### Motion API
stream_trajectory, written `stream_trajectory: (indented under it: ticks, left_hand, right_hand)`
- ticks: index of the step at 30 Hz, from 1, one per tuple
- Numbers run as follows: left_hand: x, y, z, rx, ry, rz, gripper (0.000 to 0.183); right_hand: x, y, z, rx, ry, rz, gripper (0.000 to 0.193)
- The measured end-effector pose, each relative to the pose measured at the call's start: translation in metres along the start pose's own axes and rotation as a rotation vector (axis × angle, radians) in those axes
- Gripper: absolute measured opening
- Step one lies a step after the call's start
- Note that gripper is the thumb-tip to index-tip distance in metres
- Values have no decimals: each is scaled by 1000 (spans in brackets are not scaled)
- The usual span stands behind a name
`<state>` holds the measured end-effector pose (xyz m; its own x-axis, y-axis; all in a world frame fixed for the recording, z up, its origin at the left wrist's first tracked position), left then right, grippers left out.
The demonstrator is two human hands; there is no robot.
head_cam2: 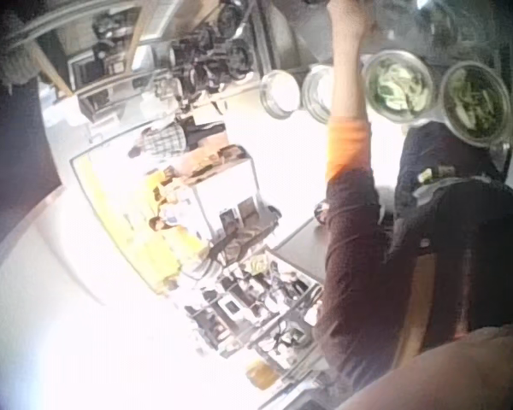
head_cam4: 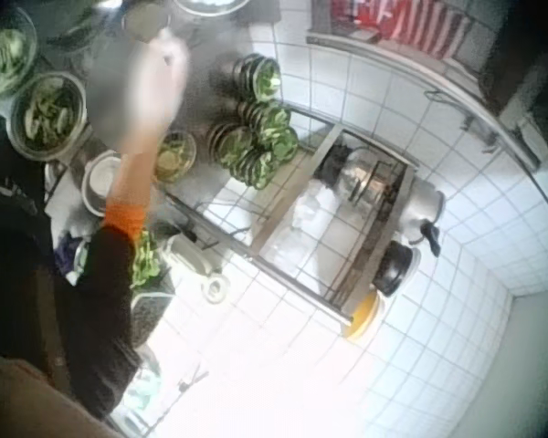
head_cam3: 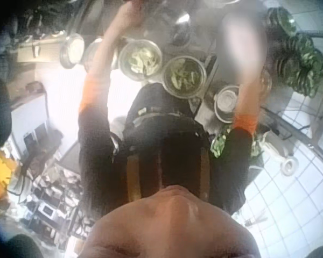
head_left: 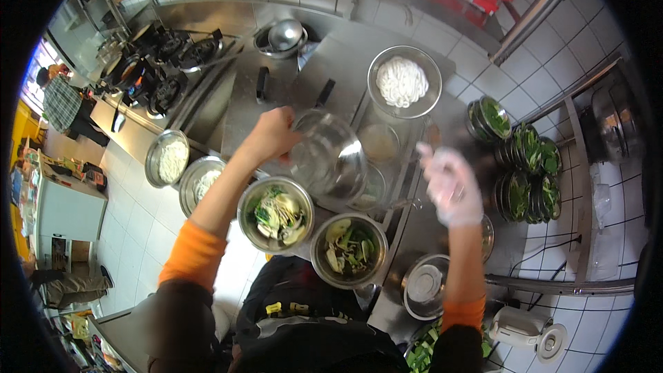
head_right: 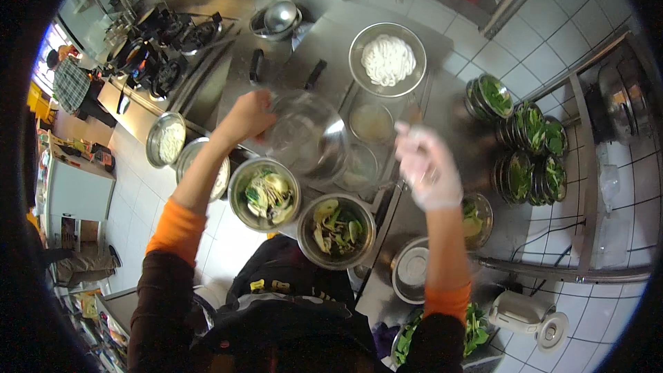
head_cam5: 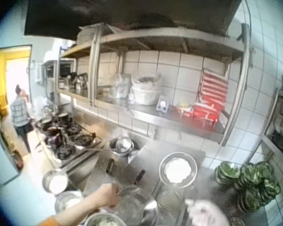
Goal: The person prepares noodle dishes in a commercial kitchen. They blanch noodles and vegetables in boiling water, transfer them to bowls, add broth and toppings, and place the bowls on a stove to heat.
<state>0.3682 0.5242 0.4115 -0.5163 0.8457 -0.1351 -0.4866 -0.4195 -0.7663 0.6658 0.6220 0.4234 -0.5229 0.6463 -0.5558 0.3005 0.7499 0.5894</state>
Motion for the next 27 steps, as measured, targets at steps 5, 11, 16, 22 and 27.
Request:
stream_trajectory:
  ticks: [5,11,16,22,27]
  left_hand:
    - [61,-26,-28,-534,-116,-18,16]
    - [58,-30,-21,-731,-54,70,15]
    - [50,5,-25,-828,-25,120,20]
    - [57,57,-42,-912,-118,176,23]
    - [68,104,-53,-948,-269,247,24]
  right_hand:
    - [-10,-66,-11,-476,1,380,50]
    - [21,-70,0,-1123,-255,927,57]
    - [27,-74,10,-1318,-360,938,63]
    - [7,-76,-15,-696,-214,499,55]
    - [53,-27,-8,-194,-5,70,38]
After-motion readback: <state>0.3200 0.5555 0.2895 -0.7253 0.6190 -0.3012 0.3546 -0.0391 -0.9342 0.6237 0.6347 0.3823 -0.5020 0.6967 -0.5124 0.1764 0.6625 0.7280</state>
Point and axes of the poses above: each hand's wrist, its own x-axis towards the middle knuckle, its own z-axis out of the back of the hand, y = z × x, the point moved 3 cm from there along x, towards the middle knuckle, and after that the axes turned 8 degrees about -y, right-handed, at the moved point
